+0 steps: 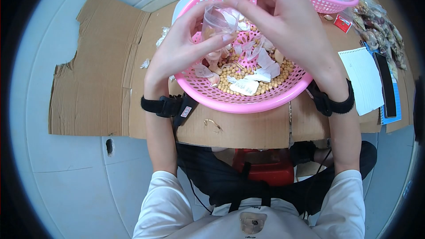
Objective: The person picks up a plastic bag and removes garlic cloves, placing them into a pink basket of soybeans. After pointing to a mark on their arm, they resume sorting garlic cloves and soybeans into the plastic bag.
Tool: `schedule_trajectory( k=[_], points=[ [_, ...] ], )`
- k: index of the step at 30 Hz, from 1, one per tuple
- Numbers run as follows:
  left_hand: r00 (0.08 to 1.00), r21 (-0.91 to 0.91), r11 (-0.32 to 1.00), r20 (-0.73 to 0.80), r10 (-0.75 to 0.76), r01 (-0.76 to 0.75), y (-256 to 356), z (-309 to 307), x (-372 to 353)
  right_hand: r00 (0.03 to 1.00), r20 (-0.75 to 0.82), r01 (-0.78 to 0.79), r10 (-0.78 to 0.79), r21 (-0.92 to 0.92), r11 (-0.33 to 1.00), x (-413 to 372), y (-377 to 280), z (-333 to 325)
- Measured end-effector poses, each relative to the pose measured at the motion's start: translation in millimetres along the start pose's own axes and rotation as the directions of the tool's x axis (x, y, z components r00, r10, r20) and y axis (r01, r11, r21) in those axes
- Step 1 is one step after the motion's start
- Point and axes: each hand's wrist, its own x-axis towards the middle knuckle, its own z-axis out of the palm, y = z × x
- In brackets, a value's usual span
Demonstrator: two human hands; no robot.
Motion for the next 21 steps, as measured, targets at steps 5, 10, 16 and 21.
schedule_trajectory(
  k=[5, 10, 16, 21],
  points=[
    [1.0, 0.021, 1.0, 0.007, -0.02, 0.02, 3.4, 0.4, -0.6, 0.96, 0.021, -0.277, 0.28, 0.22, 0.935, 6.4, -9.5, -8.3],
    [1.0, 0.013, 1.0, 0.022, -0.015, 0.015, 4.3, -0.1, -0.5, 0.994, 0.094, -0.074, 0.053, 0.24, 0.968, 4.2, 3.0, -7.7],
    [0.999, -0.016, 1.0, -0.028, 0.016, -0.017, 7.7, -0.3, 1.6, 0.981, -0.029, -0.187, 0.189, 0.063, 0.98, 4.4, 23.7, 4.5],
    [0.969, -0.09, 0.996, -0.248, 0.005, -0.028, 7.0, -1.4, 4.0, 0.978, 0.207, -0.001, 0.034, -0.156, 0.988, -14.8, 46.0, 21.8]
  ],
)
